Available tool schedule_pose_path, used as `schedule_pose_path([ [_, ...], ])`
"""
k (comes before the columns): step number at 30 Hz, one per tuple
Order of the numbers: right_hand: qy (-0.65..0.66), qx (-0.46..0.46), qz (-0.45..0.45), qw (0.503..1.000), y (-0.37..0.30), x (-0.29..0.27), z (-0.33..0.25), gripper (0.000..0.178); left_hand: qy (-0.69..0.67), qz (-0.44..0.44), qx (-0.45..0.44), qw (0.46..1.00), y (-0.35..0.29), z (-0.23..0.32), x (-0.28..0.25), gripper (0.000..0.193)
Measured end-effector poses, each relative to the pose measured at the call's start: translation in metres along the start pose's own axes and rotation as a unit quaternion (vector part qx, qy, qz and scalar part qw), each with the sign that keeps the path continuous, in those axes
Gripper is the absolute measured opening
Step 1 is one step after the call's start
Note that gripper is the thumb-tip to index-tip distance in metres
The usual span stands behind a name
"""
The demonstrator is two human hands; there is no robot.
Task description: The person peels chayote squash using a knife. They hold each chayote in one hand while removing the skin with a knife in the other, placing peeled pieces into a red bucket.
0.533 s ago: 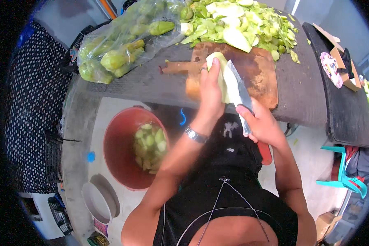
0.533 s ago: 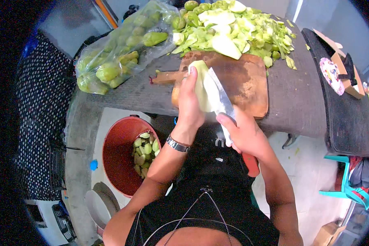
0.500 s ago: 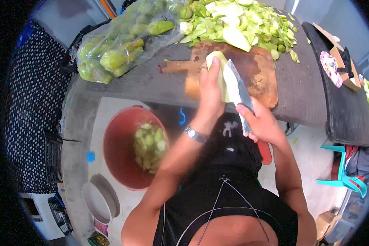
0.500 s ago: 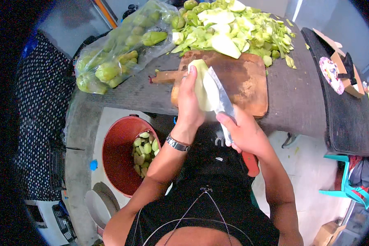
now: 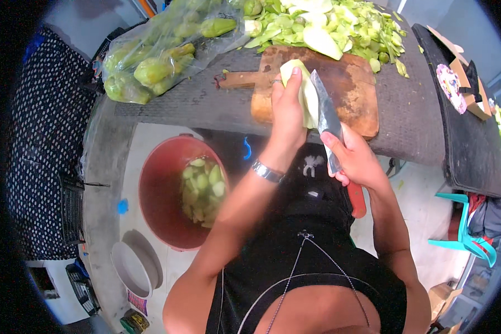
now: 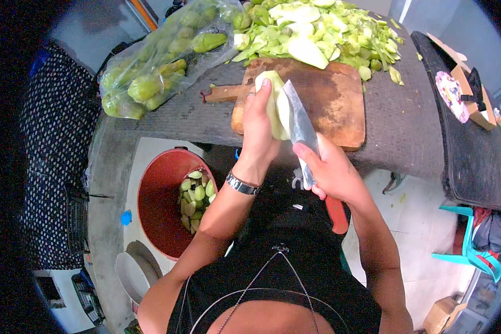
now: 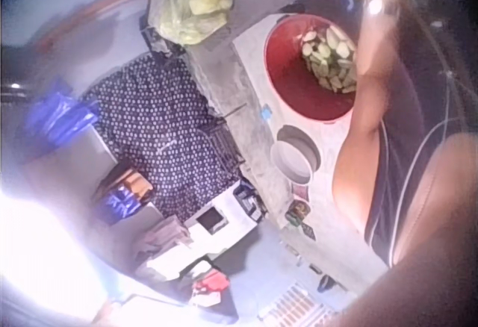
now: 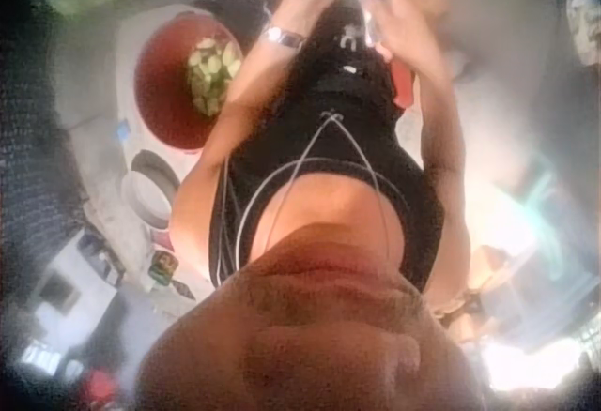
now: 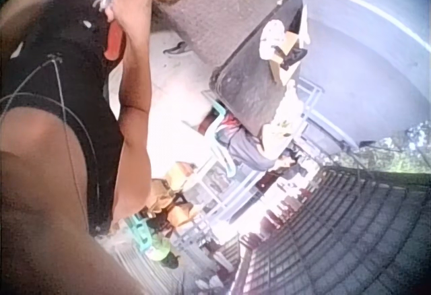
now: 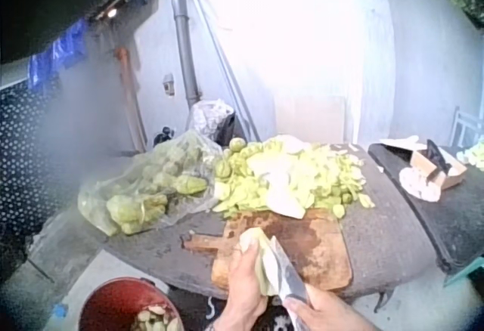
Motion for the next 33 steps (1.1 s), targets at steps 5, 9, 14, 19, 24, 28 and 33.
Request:
schedule_pose_path([
  [5,0.058,0.039,-0.022,0.997,-0.001,-0.006,-0.003,0.027,0.001,-0.045,-0.015,0.999,-0.001,0.006,-0.002,0.038],
  [9,0.155,0.053,-0.078,0.983,0.002,-0.009,-0.004,0.031,-0.045,-0.067,-0.052,0.995,0.003,-0.001,-0.004,0.044],
  [14,0.139,0.008,-0.063,0.988,0.011,0.002,-0.009,0.032,-0.058,-0.047,-0.040,0.996,0.004,0.001,-0.005,0.040],
  [19,0.053,-0.008,-0.012,0.998,0.022,0.004,-0.019,0.044,0.002,-0.017,0.011,1.000,-0.011,0.017,0.001,0.032],
  [24,0.048,0.011,-0.014,0.999,0.027,0.006,-0.020,0.042,0.005,-0.015,0.037,0.999,-0.013,0.027,0.003,0.036],
  [28,0.092,-0.002,-0.003,0.996,0.027,-0.005,-0.023,0.038,-0.069,-0.095,-0.075,0.990,0.008,0.019,-0.012,0.039],
  [33,0.064,-0.070,0.115,0.989,0.028,-0.033,-0.037,0.034,0.034,-0.168,-0.112,0.979,0.015,0.025,-0.017,0.045],
])
Point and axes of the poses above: each hand's wrist, its own y-axis towards the middle knuckle, its own x-axis out of the palm, z = x × y, the point moved 3 cm from there along y, towards the middle knuckle, and after that the axes turned 6 degrees about y, right-handed, at the moved point
